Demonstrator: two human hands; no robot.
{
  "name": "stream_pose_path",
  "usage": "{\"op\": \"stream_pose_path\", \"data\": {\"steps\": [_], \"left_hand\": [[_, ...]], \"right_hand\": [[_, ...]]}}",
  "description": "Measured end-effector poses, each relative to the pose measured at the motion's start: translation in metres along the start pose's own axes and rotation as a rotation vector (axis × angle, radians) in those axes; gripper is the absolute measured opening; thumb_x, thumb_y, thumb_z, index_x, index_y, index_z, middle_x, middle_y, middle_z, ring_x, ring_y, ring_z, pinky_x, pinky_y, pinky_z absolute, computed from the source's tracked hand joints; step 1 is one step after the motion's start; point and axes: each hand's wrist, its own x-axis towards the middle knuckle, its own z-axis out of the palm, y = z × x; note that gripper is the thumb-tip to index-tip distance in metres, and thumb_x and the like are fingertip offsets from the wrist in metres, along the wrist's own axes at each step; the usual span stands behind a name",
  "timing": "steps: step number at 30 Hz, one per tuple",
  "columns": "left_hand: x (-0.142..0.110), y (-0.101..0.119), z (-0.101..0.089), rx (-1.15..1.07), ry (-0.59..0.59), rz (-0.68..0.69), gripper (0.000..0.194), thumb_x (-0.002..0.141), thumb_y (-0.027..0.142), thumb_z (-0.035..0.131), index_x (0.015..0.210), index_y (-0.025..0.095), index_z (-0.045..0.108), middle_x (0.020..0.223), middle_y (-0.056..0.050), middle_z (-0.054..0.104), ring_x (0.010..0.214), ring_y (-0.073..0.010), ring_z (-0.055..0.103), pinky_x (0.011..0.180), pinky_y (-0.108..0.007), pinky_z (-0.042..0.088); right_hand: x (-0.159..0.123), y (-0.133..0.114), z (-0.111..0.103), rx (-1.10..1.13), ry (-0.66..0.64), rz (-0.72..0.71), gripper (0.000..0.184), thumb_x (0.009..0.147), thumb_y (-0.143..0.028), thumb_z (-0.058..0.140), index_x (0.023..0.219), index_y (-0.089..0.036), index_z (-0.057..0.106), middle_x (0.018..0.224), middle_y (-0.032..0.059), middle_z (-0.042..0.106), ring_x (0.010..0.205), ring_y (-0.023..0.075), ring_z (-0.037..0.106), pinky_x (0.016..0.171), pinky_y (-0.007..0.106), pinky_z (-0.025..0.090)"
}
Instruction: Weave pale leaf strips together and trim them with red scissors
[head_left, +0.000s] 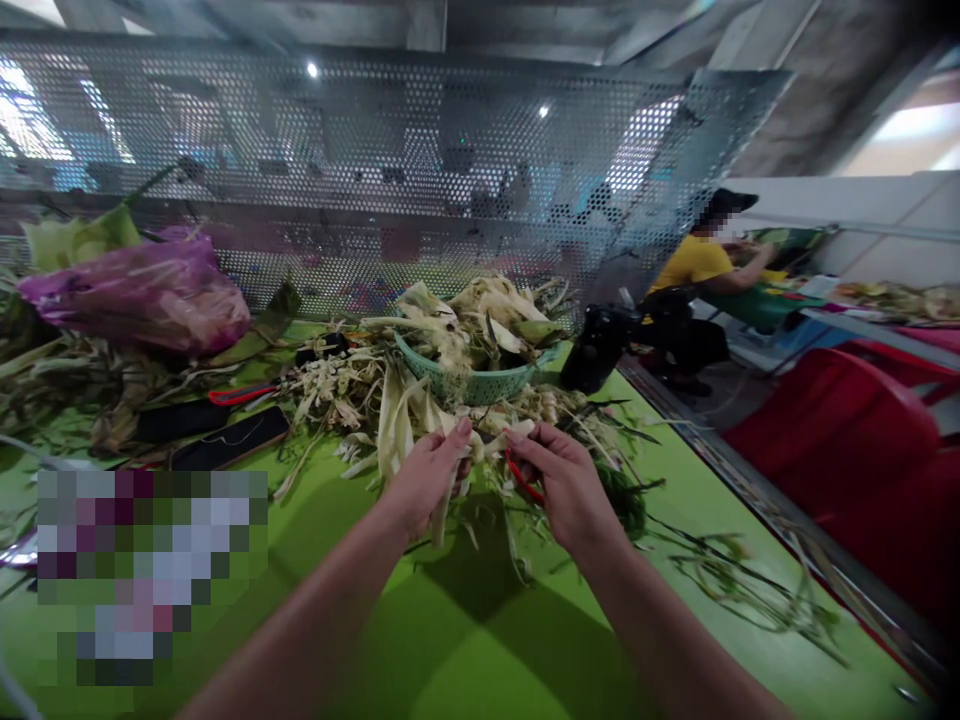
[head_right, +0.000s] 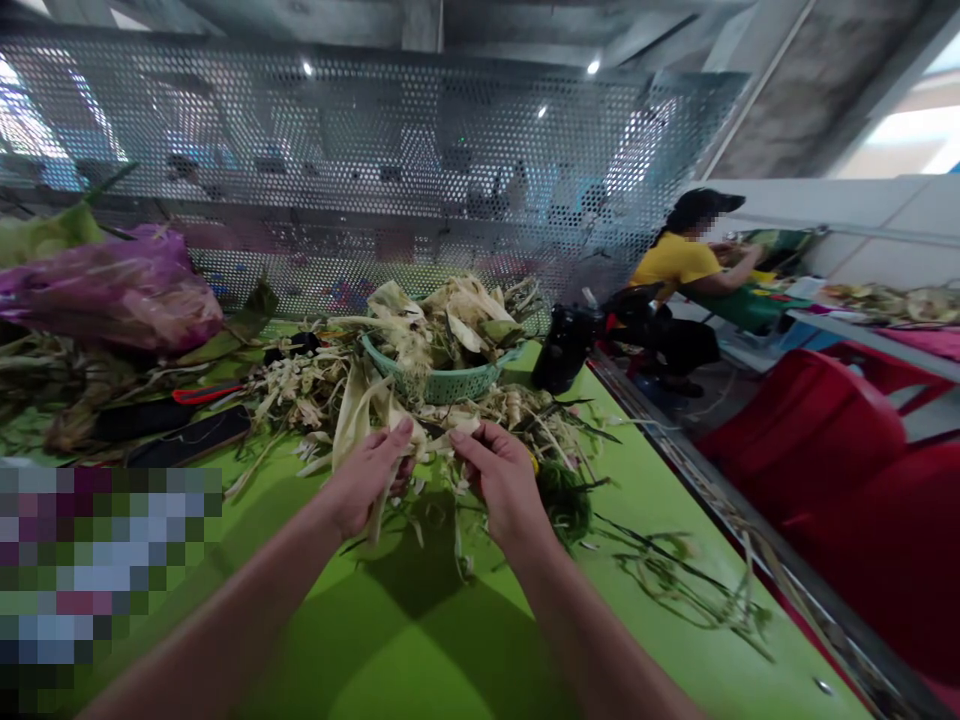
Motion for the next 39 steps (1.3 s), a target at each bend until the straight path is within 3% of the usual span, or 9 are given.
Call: {"op": "stream_pose_path", "data": {"steps": [5, 8, 12, 18, 28, 31, 35, 36, 39], "left_hand": [[-0.003, 0.005, -0.001, 0.09, -0.126, 0.083, 0.04, 0.06, 0.049, 0.076, 0.074, 0.016, 0.059, 0.057, 0.003, 0.052, 0.048, -0.0061, 0.043, 0.047, -0.019, 0.033], [-0.005, 0.009, -0.001, 0.156, -0.275, 0.171, 0.037, 0.059, 0.038, 0.079, 0.087, 0.016, 0.067, 0.076, -0.004, 0.065, 0.071, -0.014, 0.058, 0.068, -0.025, 0.044], [-0.004, 0.009, -0.002, 0.22, -0.338, 0.208, 0.034, 0.064, 0.034, 0.076, 0.093, 0.017, 0.069, 0.091, -0.007, 0.069, 0.092, -0.0204, 0.06, 0.084, -0.029, 0.043], [-0.002, 0.003, -0.002, 0.311, -0.367, 0.195, 0.031, 0.068, 0.033, 0.072, 0.095, 0.018, 0.069, 0.09, -0.007, 0.068, 0.084, -0.0192, 0.059, 0.074, -0.027, 0.044], [-0.009, 0.003, 0.0, 0.346, -0.428, 0.173, 0.027, 0.073, 0.037, 0.068, 0.091, 0.018, 0.068, 0.086, -0.005, 0.066, 0.075, -0.0156, 0.056, 0.07, -0.025, 0.042], [-0.01, 0.005, 0.001, 0.365, -0.414, 0.174, 0.026, 0.072, 0.038, 0.068, 0.09, 0.018, 0.068, 0.085, -0.005, 0.066, 0.072, -0.0152, 0.055, 0.067, -0.024, 0.041], [-0.008, 0.003, 0.0, 0.441, -0.425, 0.24, 0.023, 0.075, 0.035, 0.063, 0.09, 0.019, 0.069, 0.087, -0.006, 0.067, 0.077, -0.0181, 0.057, 0.07, -0.025, 0.042], [-0.007, 0.002, 0.0, 0.464, -0.431, 0.251, 0.021, 0.076, 0.034, 0.062, 0.09, 0.019, 0.068, 0.086, -0.006, 0.066, 0.078, -0.0185, 0.056, 0.071, -0.026, 0.042], [-0.002, -0.003, -0.002, 0.567, -0.447, 0.24, 0.02, 0.077, 0.031, 0.059, 0.089, 0.018, 0.066, 0.083, -0.004, 0.063, 0.077, -0.0177, 0.054, 0.073, -0.026, 0.041]], "right_hand": [[0.003, 0.0, -0.004, -0.01, 0.014, 0.01, 0.026, 0.068, -0.037, 0.071, 0.065, -0.017, 0.055, 0.054, -0.0044, 0.046, 0.047, 0.008, 0.037, 0.042, 0.021, 0.029], [0.005, -0.004, -0.006, -0.074, -0.047, -0.035, 0.022, 0.066, -0.031, 0.073, 0.08, -0.018, 0.062, 0.07, -0.0015, 0.058, 0.062, 0.0113, 0.051, 0.056, 0.023, 0.04], [0.003, -0.01, -0.004, -0.082, -0.181, -0.018, 0.023, 0.074, -0.038, 0.066, 0.089, -0.019, 0.066, 0.085, 0.0016, 0.064, 0.077, 0.0149, 0.058, 0.067, 0.026, 0.045], [0.001, -0.006, -0.002, -0.018, -0.174, 0.024, 0.024, 0.067, -0.036, 0.073, 0.075, -0.018, 0.061, 0.069, -0.0012, 0.06, 0.06, 0.0111, 0.052, 0.056, 0.024, 0.041], [0.004, -0.003, -0.004, 0.119, -0.031, -0.023, 0.024, 0.075, -0.039, 0.066, 0.077, -0.019, 0.053, 0.069, -0.001, 0.056, 0.059, 0.0117, 0.049, 0.055, 0.025, 0.041], [0.007, -0.001, -0.009, -0.016, -0.023, -0.084, 0.024, 0.075, -0.038, 0.066, 0.081, -0.019, 0.053, 0.074, 0.0003, 0.057, 0.063, 0.0131, 0.05, 0.059, 0.027, 0.043], [0.01, -0.006, -0.015, -0.41, 0.134, -0.361, 0.047, 0.068, -0.033, 0.073, 0.11, -0.023, 0.055, 0.108, 0.0061, 0.056, 0.091, 0.0197, 0.052, 0.079, 0.035, 0.044], [0.009, -0.009, -0.015, -0.504, 0.13, -0.423, 0.044, 0.07, -0.033, 0.072, 0.11, -0.023, 0.057, 0.111, 0.0065, 0.056, 0.098, 0.0214, 0.05, 0.086, 0.037, 0.041], [0.007, -0.015, -0.013, -0.632, -0.083, -0.448, 0.016, 0.082, -0.035, 0.059, 0.082, -0.021, 0.068, 0.103, 0.0064, 0.061, 0.107, 0.0231, 0.05, 0.097, 0.04, 0.031]]}}
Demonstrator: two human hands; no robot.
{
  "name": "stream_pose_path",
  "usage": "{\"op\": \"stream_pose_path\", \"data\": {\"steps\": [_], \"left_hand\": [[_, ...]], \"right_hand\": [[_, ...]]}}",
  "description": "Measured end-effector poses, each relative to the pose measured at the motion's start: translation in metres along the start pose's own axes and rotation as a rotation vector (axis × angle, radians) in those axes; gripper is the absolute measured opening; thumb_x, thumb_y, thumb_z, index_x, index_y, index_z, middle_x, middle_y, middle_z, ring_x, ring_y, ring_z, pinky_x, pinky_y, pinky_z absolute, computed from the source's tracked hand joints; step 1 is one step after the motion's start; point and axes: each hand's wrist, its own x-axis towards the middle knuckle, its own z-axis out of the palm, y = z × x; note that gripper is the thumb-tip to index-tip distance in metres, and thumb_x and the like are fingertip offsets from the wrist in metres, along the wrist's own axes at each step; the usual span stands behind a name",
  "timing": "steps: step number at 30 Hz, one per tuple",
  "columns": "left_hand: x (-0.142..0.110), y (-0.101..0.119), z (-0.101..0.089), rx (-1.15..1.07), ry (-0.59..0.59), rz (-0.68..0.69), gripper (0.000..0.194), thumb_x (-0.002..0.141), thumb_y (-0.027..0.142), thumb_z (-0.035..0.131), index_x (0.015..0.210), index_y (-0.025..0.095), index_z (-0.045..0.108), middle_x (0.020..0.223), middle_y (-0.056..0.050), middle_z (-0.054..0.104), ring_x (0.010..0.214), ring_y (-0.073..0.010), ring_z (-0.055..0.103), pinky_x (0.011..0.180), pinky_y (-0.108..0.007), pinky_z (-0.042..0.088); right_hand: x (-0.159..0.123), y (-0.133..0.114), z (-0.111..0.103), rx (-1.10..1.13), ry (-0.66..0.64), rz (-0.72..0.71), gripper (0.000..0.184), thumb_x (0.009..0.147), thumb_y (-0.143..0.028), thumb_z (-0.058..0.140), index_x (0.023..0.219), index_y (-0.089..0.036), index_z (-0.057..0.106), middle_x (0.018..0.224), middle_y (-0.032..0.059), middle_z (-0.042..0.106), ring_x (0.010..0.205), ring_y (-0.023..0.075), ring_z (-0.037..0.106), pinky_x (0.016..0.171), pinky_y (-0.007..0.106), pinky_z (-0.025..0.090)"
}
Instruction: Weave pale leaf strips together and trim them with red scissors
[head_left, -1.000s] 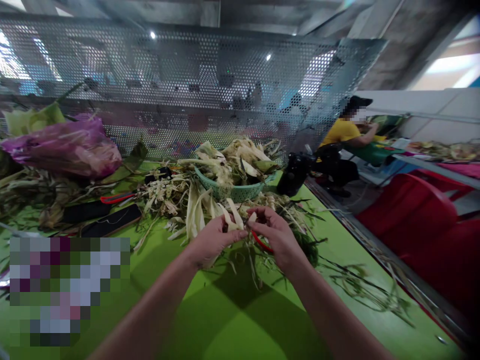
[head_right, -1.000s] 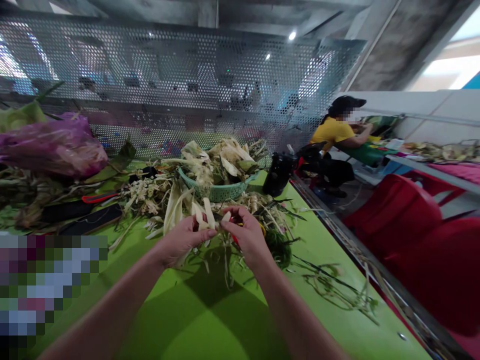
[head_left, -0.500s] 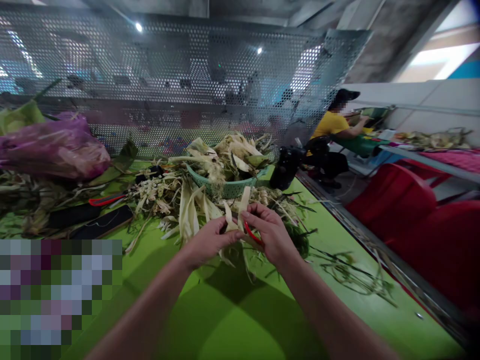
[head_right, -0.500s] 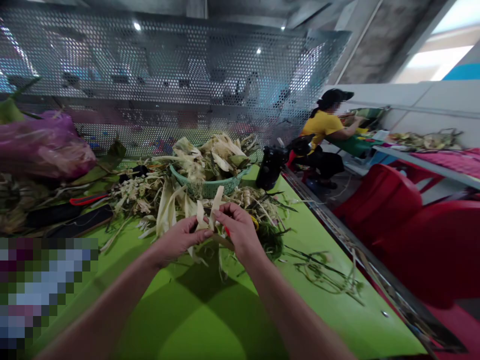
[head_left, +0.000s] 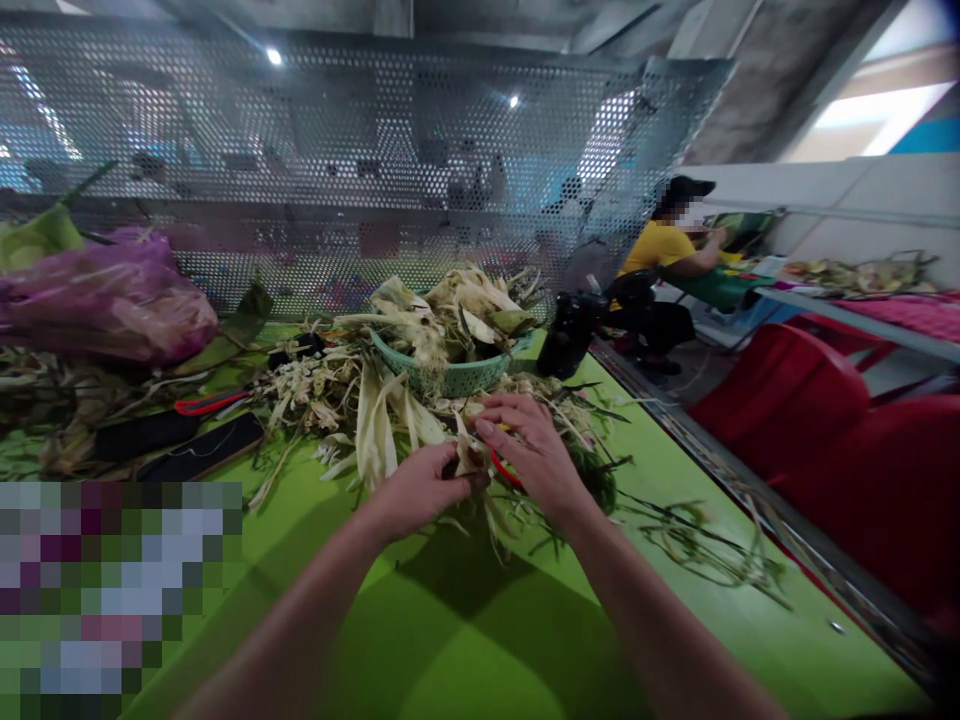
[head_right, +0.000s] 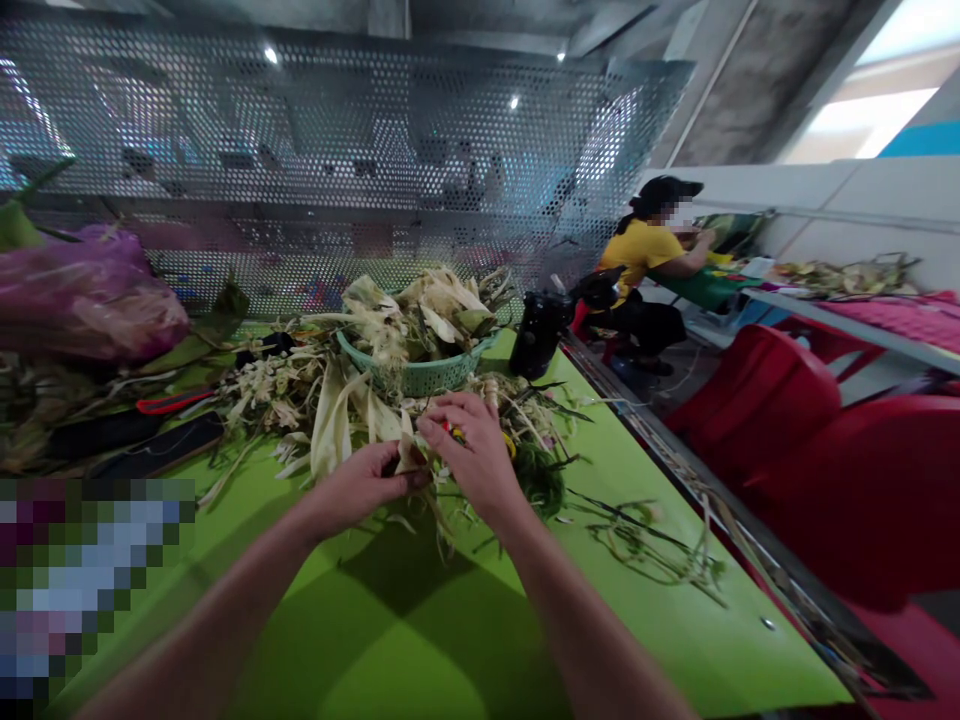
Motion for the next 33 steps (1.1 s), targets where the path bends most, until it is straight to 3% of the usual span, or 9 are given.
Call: {"op": "stream_pose_path", "data": {"steps": [2, 4, 8, 17, 33], "left_hand": [[0.002, -0.005, 0.0, 0.051, -0.023, -0.027, 0.02, 0.076, 0.031, 0.059, 0.089, 0.017, 0.065, 0.08, -0.002, 0.061, 0.075, -0.0164, 0.052, 0.072, -0.026, 0.04], [0.003, -0.009, 0.001, 0.068, -0.045, -0.036, 0.022, 0.076, 0.033, 0.059, 0.089, 0.015, 0.064, 0.079, -0.002, 0.06, 0.073, -0.0152, 0.05, 0.07, -0.025, 0.039], [0.003, -0.007, 0.004, 0.051, -0.057, -0.021, 0.027, 0.078, 0.037, 0.058, 0.091, 0.014, 0.062, 0.083, -0.002, 0.059, 0.076, -0.0147, 0.048, 0.071, -0.026, 0.038], [-0.002, -0.002, 0.007, 0.044, -0.095, -0.132, 0.035, 0.076, 0.049, 0.059, 0.077, 0.014, 0.061, 0.063, 0.003, 0.046, 0.058, -0.01, 0.035, 0.054, -0.024, 0.027], [-0.006, 0.003, 0.013, 0.014, -0.194, -0.176, 0.028, 0.074, 0.044, 0.062, 0.074, 0.016, 0.059, 0.063, 0.004, 0.045, 0.059, -0.0099, 0.036, 0.058, -0.024, 0.028]], "right_hand": [[-0.001, -0.003, 0.003, 0.114, -0.154, 0.031, 0.028, 0.085, -0.036, 0.055, 0.065, -0.019, 0.065, 0.095, 0.0063, 0.062, 0.099, 0.022, 0.054, 0.092, 0.037, 0.035], [-0.003, -0.002, 0.008, 0.301, -0.224, 0.115, 0.024, 0.081, -0.037, 0.059, 0.067, -0.018, 0.064, 0.086, 0.0047, 0.062, 0.085, 0.019, 0.056, 0.078, 0.032, 0.041], [-0.006, 0.002, 0.015, 0.567, -0.148, 0.287, 0.016, 0.073, -0.034, 0.068, 0.075, -0.019, 0.062, 0.069, -0.001, 0.057, 0.063, 0.013, 0.051, 0.06, 0.026, 0.04], [-0.009, -0.002, 0.016, 0.545, 0.023, 0.343, 0.019, 0.072, -0.034, 0.068, 0.069, -0.018, 0.058, 0.063, -0.0025, 0.052, 0.055, 0.0102, 0.044, 0.051, 0.023, 0.035], [-0.009, 0.003, 0.018, 0.593, 0.123, 0.357, 0.024, 0.069, -0.039, 0.07, 0.069, -0.018, 0.058, 0.061, -0.003, 0.05, 0.052, 0.0093, 0.04, 0.049, 0.023, 0.032]]}}
